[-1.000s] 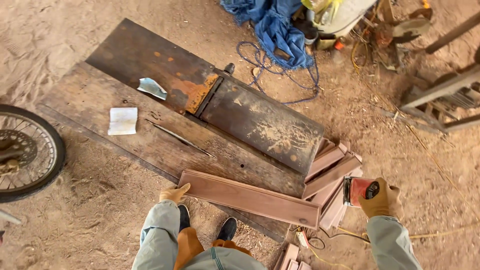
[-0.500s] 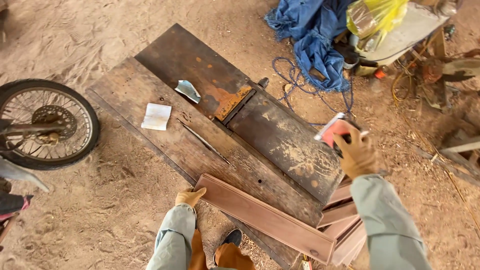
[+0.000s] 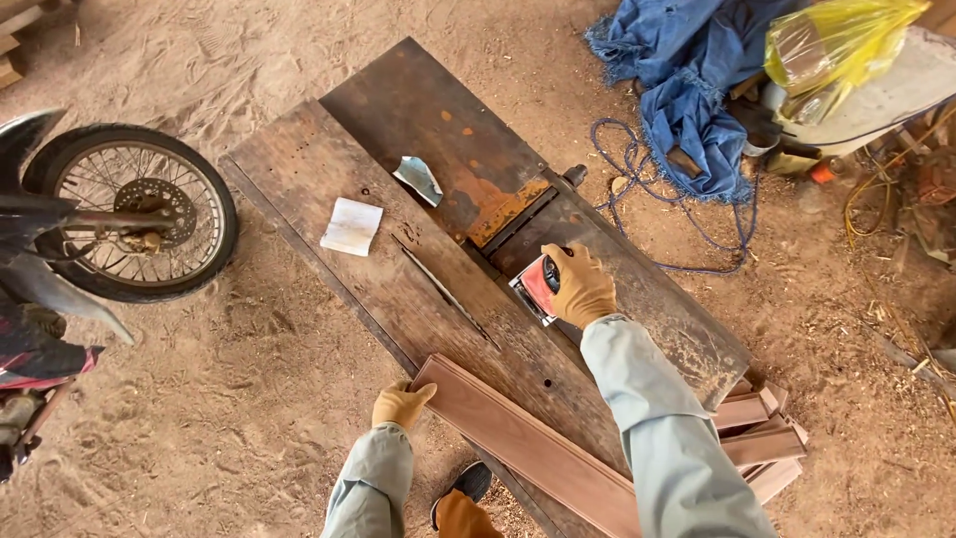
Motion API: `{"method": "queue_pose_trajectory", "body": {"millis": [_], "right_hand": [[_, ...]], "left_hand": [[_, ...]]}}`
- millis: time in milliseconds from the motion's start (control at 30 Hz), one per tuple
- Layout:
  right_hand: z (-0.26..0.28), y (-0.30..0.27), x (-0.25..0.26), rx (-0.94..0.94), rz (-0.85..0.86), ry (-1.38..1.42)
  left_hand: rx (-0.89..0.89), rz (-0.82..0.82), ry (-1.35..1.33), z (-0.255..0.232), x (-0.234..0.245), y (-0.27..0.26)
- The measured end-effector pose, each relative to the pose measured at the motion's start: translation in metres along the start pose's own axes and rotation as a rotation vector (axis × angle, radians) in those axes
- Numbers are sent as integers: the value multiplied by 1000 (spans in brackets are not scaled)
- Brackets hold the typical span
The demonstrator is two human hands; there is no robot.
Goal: Sanding the surface and edges of wooden planks using a hand-held orbital sander and sandpaper.
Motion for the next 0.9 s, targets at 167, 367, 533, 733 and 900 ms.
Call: {"method": "queue_pose_trajectory", "body": {"millis": [167, 367, 533, 733, 900], "right_hand": [[20, 14, -13, 38, -1, 41], [27, 25, -21, 26, 38, 10], [30, 28, -25, 10, 53, -1], [29, 30, -28, 24, 40, -16], [30, 27, -33, 37, 48, -16]], "left_hand": [[58, 5, -52, -6, 1, -11], [63, 4, -35, -31, 16, -31], [114, 58, -44, -11, 4, -16], [117, 80, -48, -20, 7, -19], [121, 57, -49, -26, 11, -29]]}}
Point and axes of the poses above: each hand's wrist, its own y-axis towards the middle knuckle, its own x-axis out of the back of the hand, z = x × y, the point moved 8 cm from there along y, towards the middle knuckle, and after that the axes turned 12 degrees about -x, right-handed, at the moved point
